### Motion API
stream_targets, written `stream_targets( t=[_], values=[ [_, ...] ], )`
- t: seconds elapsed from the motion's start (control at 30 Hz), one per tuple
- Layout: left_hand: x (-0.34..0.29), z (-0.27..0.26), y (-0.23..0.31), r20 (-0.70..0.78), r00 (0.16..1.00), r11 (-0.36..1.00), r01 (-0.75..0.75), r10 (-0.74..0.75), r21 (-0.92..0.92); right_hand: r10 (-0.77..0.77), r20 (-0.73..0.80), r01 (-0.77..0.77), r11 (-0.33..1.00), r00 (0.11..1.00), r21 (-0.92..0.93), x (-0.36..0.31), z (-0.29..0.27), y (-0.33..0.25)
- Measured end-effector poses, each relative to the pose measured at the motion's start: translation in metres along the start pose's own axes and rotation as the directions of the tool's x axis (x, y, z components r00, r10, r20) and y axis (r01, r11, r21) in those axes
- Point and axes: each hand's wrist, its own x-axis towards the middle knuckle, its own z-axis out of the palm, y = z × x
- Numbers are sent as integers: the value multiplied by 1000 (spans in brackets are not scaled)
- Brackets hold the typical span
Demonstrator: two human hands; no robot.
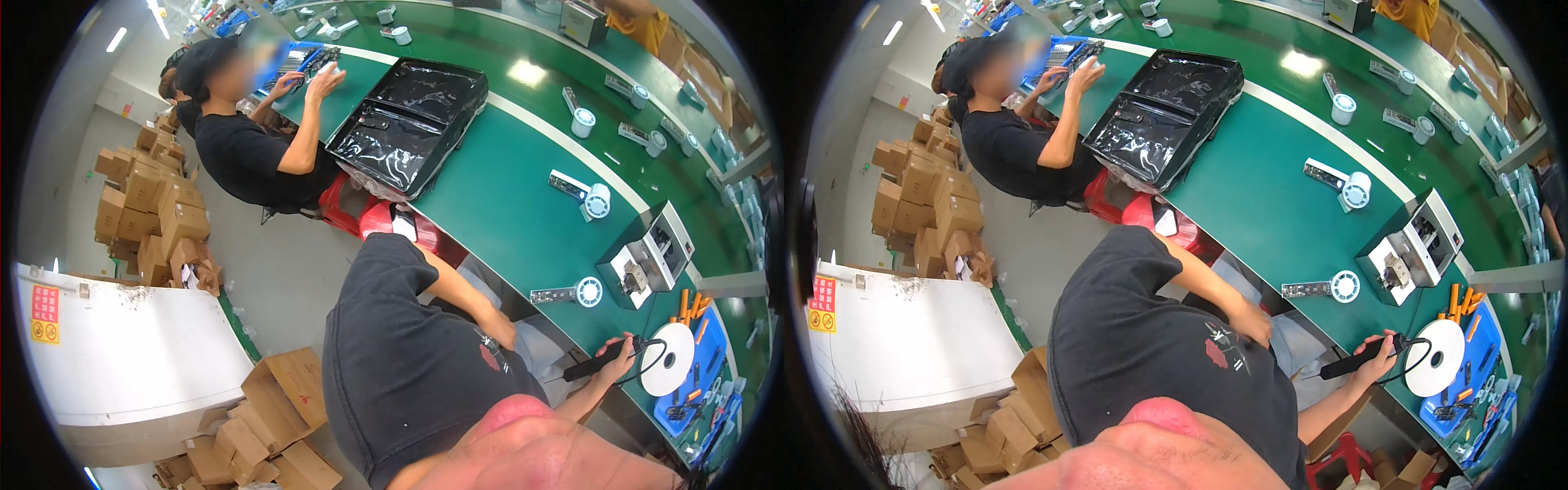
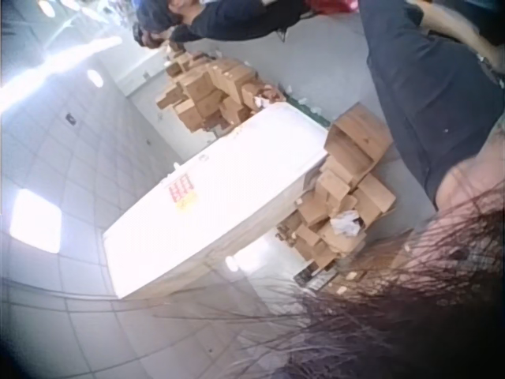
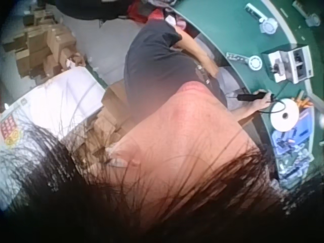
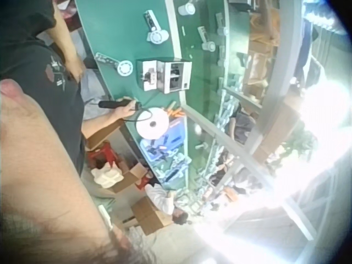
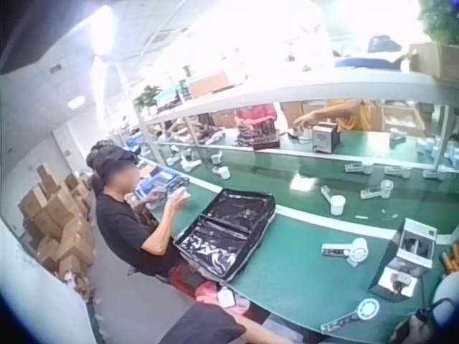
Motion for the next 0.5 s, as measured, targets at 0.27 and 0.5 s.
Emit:
stream_targets(
  t=[0.27, 0.5],
  values=[
    [-33, -2, 20, 36, 952, 949, 298, -303, 101, 13, 10, -13, 1000, 1000, 21, 3, -3, -3],
    [-78, 7, 21, -24, 946, 942, 321, -324, -93, -2, 23, 2, 1000, 1000, 17, -1, 0, -1]
  ],
)
